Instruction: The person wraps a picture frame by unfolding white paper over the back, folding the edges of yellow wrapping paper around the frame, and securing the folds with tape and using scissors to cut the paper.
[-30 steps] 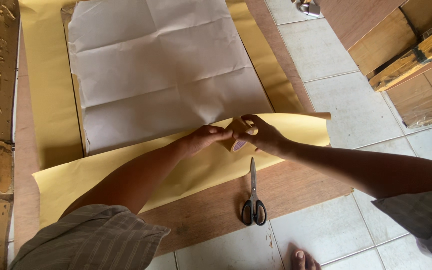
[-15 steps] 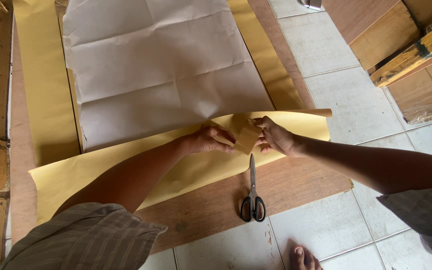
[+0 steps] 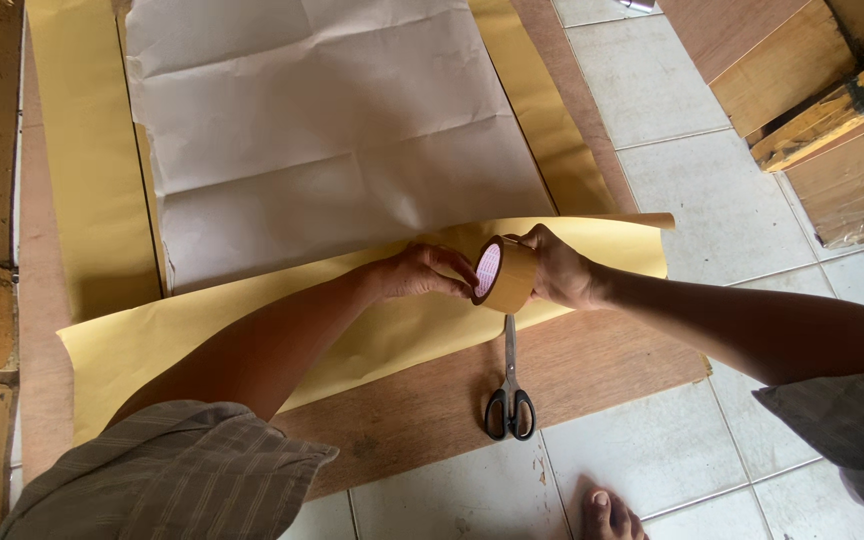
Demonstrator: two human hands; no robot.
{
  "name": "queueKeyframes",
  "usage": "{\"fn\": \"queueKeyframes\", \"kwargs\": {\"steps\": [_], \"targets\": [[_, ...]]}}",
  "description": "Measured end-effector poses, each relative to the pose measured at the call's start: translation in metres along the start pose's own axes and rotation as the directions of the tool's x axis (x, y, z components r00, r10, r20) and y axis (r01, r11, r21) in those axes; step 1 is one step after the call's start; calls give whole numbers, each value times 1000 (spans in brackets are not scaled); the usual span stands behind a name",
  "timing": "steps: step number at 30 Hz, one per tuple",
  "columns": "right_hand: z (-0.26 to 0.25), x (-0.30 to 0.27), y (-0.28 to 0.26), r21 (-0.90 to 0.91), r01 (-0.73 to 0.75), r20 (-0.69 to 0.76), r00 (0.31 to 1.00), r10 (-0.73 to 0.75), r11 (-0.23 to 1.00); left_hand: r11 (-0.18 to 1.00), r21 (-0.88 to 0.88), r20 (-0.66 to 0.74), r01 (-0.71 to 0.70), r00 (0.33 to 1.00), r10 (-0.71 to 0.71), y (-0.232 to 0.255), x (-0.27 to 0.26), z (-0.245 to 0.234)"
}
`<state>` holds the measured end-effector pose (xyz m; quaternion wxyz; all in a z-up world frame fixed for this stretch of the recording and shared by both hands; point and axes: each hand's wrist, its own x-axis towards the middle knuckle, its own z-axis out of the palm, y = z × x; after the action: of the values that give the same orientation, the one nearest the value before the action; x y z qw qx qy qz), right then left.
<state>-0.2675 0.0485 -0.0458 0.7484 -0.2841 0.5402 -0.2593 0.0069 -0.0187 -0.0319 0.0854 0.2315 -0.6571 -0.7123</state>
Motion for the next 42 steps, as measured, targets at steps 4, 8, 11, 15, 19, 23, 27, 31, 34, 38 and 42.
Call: {"fn": "queueKeyframes", "kwargs": {"steps": [4,8,11,15,19,23,27,31,34,38,42], "targets": [[43,-34,-27,46,-53,-73,996,56,998,999,-45,-21,-5,1000,4,-25,12,-1],[53,-43,-38,207,-275,3,960,281,939,980,-201,-35,4,999,-12,-7,5,-5],[37,-28,-25,205,-326,-39,939,340,923,982,-190,-41,-3,999,-5,-1,-1,-4],[44,-34,-36,-252,-433,-229,895,382,865,985,-175,-1,-6,1000,5,-10,-1,-4],[53,-42,-53,-603,-244,-386,922,-10,760,988,-155,-3,-12,1000,11,0,-7,-2],[82,-61,-65,-630,10,-205,962,-179,776,985,-161,23,-66,997,70,12,-14,0],[86,-63,-57,-627,132,-98,964,-246,767,992,-113,64,-49,996,56,-3,-2,1],[71,-53,-42,-601,304,-32,915,-402,739,991,-134,47,-15,999,21,-10,-1,-9],[68,-53,-47,-582,314,-27,914,-404,750,984,-171,45,49,998,-42,12,-10,-4],[70,-55,-48,-629,298,1,924,-383,718,996,-79,-10,30,999,-31,9,-7,3],[72,-56,-37,-746,256,27,934,-356,615,989,140,-70,-43,996,54,-5,0,4]]}}
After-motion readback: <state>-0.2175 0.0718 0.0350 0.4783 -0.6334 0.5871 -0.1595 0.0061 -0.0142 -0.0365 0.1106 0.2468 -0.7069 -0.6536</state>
